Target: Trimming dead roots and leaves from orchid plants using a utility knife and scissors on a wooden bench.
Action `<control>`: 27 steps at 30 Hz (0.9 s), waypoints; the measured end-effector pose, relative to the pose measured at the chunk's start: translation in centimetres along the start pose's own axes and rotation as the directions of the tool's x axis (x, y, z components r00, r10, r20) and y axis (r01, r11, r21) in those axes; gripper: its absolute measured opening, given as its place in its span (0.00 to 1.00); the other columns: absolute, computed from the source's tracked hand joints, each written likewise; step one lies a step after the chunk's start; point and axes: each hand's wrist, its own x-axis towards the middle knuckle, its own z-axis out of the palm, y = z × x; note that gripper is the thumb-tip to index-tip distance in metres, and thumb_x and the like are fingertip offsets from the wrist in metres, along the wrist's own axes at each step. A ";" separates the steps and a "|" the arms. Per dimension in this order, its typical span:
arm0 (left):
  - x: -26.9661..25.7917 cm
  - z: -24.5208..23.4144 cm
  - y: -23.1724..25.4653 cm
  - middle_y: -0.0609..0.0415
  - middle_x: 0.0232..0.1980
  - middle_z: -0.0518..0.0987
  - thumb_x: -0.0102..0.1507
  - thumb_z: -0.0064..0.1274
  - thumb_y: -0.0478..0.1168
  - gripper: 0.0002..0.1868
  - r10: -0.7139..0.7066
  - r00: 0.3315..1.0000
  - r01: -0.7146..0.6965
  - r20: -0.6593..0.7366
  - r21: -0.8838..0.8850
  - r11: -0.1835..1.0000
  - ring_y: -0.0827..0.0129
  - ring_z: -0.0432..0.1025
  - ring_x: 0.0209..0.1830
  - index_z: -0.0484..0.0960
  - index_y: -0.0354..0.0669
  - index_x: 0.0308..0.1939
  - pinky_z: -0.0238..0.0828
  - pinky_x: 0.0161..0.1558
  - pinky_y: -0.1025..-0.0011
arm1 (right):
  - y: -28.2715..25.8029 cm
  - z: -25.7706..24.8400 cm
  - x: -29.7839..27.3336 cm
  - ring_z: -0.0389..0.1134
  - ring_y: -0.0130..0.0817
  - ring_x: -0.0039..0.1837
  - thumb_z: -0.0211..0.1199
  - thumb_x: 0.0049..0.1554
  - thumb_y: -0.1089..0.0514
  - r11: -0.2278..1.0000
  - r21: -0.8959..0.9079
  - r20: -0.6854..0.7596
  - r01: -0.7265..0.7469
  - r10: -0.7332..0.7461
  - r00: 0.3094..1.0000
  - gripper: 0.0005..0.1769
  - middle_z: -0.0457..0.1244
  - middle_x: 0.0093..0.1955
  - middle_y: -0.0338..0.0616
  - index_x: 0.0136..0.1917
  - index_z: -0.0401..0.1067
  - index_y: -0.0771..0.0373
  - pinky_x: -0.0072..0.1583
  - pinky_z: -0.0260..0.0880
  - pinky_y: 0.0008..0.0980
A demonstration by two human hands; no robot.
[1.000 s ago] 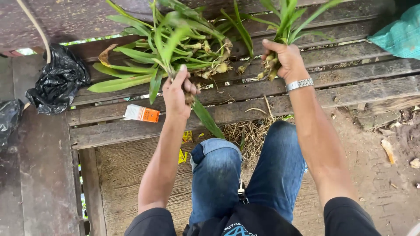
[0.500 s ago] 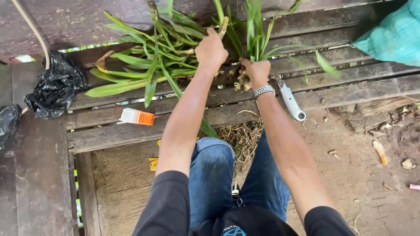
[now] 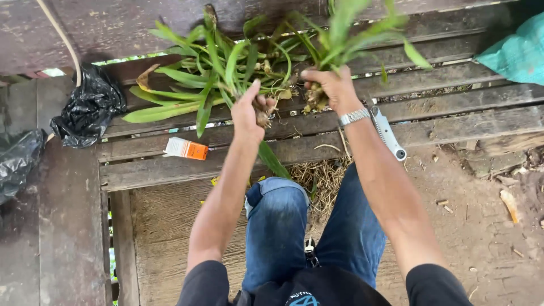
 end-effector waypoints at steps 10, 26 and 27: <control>-0.1 -0.7 -2.0 0.43 0.23 0.82 0.59 0.63 0.43 0.12 0.066 0.998 -0.059 -0.013 0.308 0.950 0.65 0.79 0.20 0.83 0.36 0.30 0.68 0.15 0.73 | 4.9 1.2 6.8 0.74 0.62 0.51 0.63 0.50 0.61 0.269 -0.879 0.339 0.394 -0.229 0.913 0.09 0.69 0.38 0.62 0.42 0.74 0.71 0.51 0.74 0.59; 1.3 3.1 -1.1 0.46 0.44 0.82 0.55 0.64 0.65 0.31 0.346 0.857 -0.398 0.382 0.917 -0.027 0.49 0.80 0.49 0.83 0.44 0.46 0.78 0.50 0.52 | -3.6 -4.2 0.8 0.70 0.40 0.34 0.69 0.46 0.56 0.770 0.589 -0.242 0.247 -0.124 0.962 0.11 0.66 0.32 0.51 0.37 0.74 0.67 0.38 0.76 0.35; 2.3 3.1 -1.8 0.46 0.44 0.82 0.55 0.64 0.65 0.31 0.343 0.856 -0.402 0.386 0.915 -0.026 0.49 0.80 0.49 0.83 0.44 0.46 0.78 0.50 0.52 | -3.8 -3.4 -0.8 0.70 0.40 0.34 0.69 0.46 0.56 0.769 0.588 -0.248 0.252 -0.126 0.961 0.11 0.66 0.32 0.51 0.37 0.74 0.67 0.38 0.76 0.35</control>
